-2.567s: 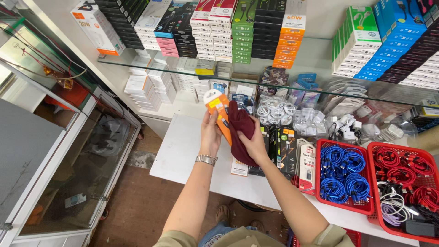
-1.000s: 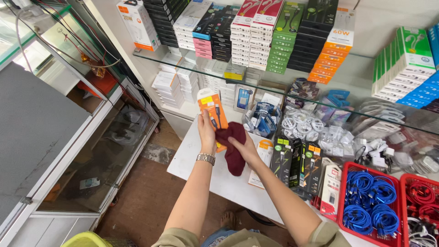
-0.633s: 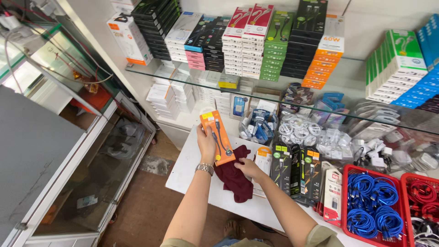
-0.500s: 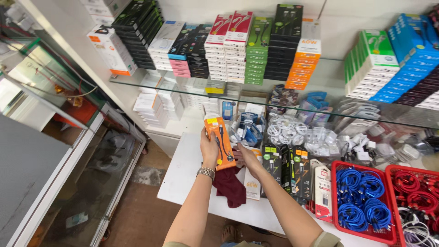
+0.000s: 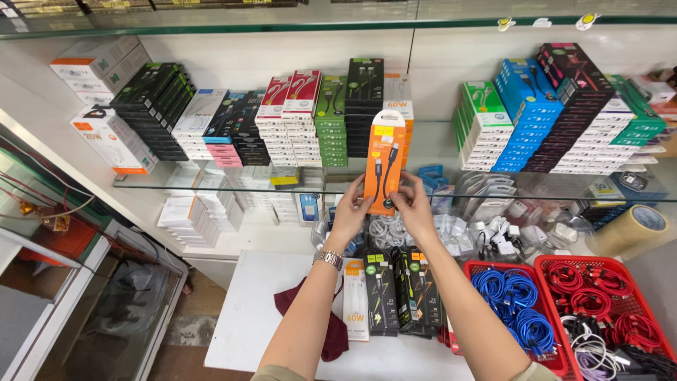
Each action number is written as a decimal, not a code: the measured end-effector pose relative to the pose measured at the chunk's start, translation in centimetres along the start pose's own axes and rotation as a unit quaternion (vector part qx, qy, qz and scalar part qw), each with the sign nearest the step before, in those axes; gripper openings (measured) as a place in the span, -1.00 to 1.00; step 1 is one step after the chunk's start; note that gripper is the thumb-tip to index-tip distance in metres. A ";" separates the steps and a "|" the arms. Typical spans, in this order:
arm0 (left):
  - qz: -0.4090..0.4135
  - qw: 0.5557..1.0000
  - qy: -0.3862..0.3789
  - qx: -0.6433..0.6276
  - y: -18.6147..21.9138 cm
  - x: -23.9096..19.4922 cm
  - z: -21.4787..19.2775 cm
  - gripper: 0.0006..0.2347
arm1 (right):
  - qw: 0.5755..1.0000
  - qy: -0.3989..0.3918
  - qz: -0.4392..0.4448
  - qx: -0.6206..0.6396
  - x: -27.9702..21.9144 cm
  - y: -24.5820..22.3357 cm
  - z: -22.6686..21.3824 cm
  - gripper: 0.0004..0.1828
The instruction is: The person wipes the surfaces of various product boxes with a maroon cloth and places them on a glass shelf. The person handles orange, white, black, green, and blue boxes one at a time, wiping each before stacking them on the shelf.
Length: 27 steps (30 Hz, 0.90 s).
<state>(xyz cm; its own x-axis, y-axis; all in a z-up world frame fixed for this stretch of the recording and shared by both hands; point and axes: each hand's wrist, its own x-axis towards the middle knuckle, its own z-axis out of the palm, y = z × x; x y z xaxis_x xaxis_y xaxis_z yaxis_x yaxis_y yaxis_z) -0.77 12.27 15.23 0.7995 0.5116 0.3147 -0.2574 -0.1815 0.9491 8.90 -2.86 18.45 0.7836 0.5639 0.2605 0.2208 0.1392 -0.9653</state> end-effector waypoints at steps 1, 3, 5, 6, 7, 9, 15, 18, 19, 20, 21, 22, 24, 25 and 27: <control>0.013 1.000 0.005 0.022 0.5 1.3 0.5 -0.45 | 1.000 0.006 -0.007 0.008 1.1 -0.1 -0.5 -0.43; 0.036 0.998 0.022 0.036 1.6 4.2 1.5 -0.48 | 0.999 0.018 -0.021 0.025 3.4 -0.6 -1.6 -0.43; 0.040 0.997 0.048 0.044 3.0 7.2 2.5 -0.52 | 0.999 0.038 -0.028 0.012 6.6 -1.6 -2.5 -0.47; 0.034 0.996 0.066 0.043 3.8 8.8 3.0 -0.53 | 0.998 0.048 -0.032 0.005 8.4 -2.3 -2.9 -0.48; 0.026 0.995 0.082 0.042 4.6 10.2 3.5 -0.55 | 0.998 0.051 -0.038 -0.009 10.2 -3.0 -3.2 -0.51; -0.059 0.989 0.134 -0.028 6.0 12.9 4.4 -0.61 | 0.997 0.055 -0.049 -0.038 12.6 -4.3 -3.6 -0.56; -0.009 0.981 0.187 -0.041 7.3 14.4 5.4 -0.74 | 0.981 0.015 -0.157 -0.116 13.5 -6.0 -3.6 -0.46; 0.080 0.974 0.203 0.056 7.1 14.0 5.4 -0.73 | 0.978 0.041 -0.167 -0.117 14.0 -5.8 -2.8 -0.45; 0.104 0.968 0.208 0.098 7.1 14.1 5.4 -0.71 | 0.976 0.051 -0.165 -0.134 14.4 -5.6 -2.5 -0.45; 0.086 0.964 0.215 0.128 7.3 14.2 5.4 -0.74 | 0.973 0.060 -0.164 -0.151 14.8 -5.5 -2.2 -0.46; 0.070 0.960 0.223 0.157 7.6 14.6 5.5 -0.78 | 0.969 0.070 -0.163 -0.169 15.4 -5.5 -2.1 -0.47; 0.053 0.954 0.229 0.185 7.9 14.9 5.5 -0.82 | 0.964 0.078 -0.160 -0.199 15.8 -5.5 -2.0 -0.49; 0.049 0.944 0.235 0.227 8.4 15.3 5.3 -0.86 | 0.950 0.089 -0.153 -0.257 16.4 -5.2 -1.9 -0.52; 0.046 0.938 0.238 0.248 8.6 15.5 5.2 -0.89 | 0.935 0.091 -0.166 -0.299 16.6 -5.0 -1.8 -0.52; 0.054 0.931 0.243 0.269 9.0 15.8 4.9 -0.91 | 0.900 0.096 -0.191 -0.380 17.1 -4.8 -1.8 -0.53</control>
<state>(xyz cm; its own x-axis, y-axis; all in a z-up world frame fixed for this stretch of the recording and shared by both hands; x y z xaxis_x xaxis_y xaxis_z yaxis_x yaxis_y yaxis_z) 12.25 14.61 28.64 0.4118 0.7612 0.5009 0.0905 -0.5812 0.8087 22.31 4.67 27.58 0.6356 0.4323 0.6397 0.7720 -0.3445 -0.5342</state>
